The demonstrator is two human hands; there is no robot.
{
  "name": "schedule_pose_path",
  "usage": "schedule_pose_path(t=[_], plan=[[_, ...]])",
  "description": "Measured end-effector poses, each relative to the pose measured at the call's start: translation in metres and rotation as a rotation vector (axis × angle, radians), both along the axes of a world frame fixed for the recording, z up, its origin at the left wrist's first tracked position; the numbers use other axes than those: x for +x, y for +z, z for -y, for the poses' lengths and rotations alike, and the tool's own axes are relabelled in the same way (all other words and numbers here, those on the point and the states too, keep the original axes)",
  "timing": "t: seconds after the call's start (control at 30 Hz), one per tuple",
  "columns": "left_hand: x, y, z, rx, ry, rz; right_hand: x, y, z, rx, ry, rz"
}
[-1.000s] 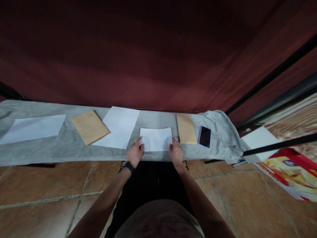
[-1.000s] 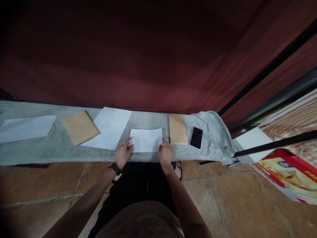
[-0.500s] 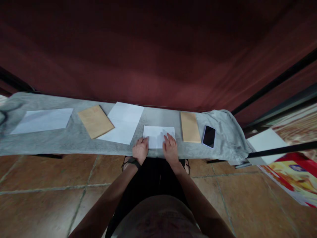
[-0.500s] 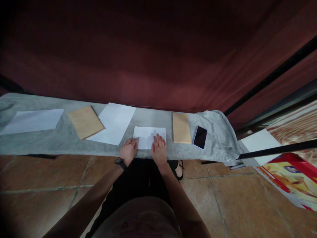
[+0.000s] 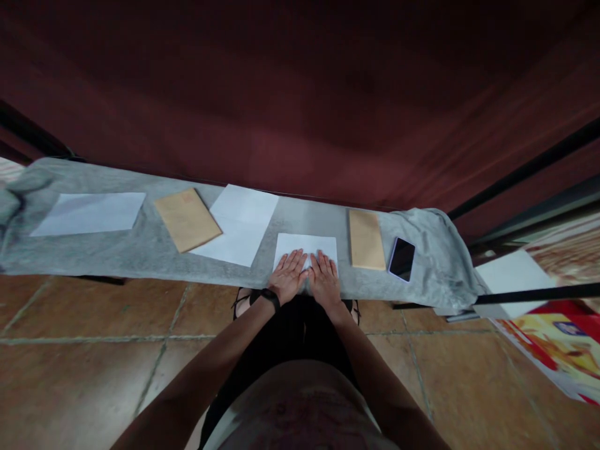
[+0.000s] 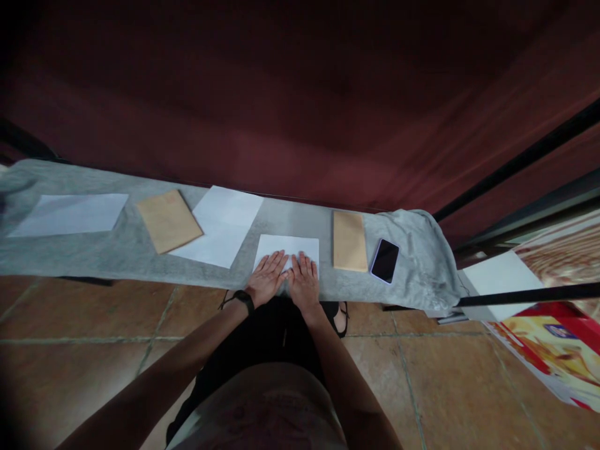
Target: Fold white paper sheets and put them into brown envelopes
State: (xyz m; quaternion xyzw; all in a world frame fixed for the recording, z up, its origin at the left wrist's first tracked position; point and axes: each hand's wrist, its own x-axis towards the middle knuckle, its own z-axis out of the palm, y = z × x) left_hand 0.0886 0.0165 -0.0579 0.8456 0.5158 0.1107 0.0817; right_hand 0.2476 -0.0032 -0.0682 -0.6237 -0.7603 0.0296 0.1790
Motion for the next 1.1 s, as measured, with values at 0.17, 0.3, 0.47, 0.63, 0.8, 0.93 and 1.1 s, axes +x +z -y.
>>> schedule_pose_path(t=[0.17,0.3,0.47,0.63,0.8,0.93,1.1], plan=[[-0.002,-0.001,-0.002,0.001,0.015,-0.021,0.01,0.0,-0.004,-0.003,-0.035,0.014],[0.006,0.0,-0.005,0.011,0.002,-0.021,0.011,0.005,-0.016,-0.069,-0.046,0.018],[0.012,-0.001,-0.01,0.023,-0.061,-0.017,-0.001,0.005,-0.035,-0.134,0.061,0.011],[0.009,-0.003,-0.013,0.028,-0.096,-0.012,0.0,0.0,-0.047,-0.134,0.018,0.017],[0.007,0.0,-0.023,-0.038,-0.06,-0.022,0.009,-0.004,-0.059,-0.087,-0.009,0.016],[0.004,0.001,-0.038,-0.047,-0.039,-0.018,0.01,-0.006,-0.066,-0.051,-0.039,0.004],[-0.002,-0.002,-0.058,-0.048,0.028,-0.024,0.013,-0.007,-0.073,-0.044,-0.075,0.007]])
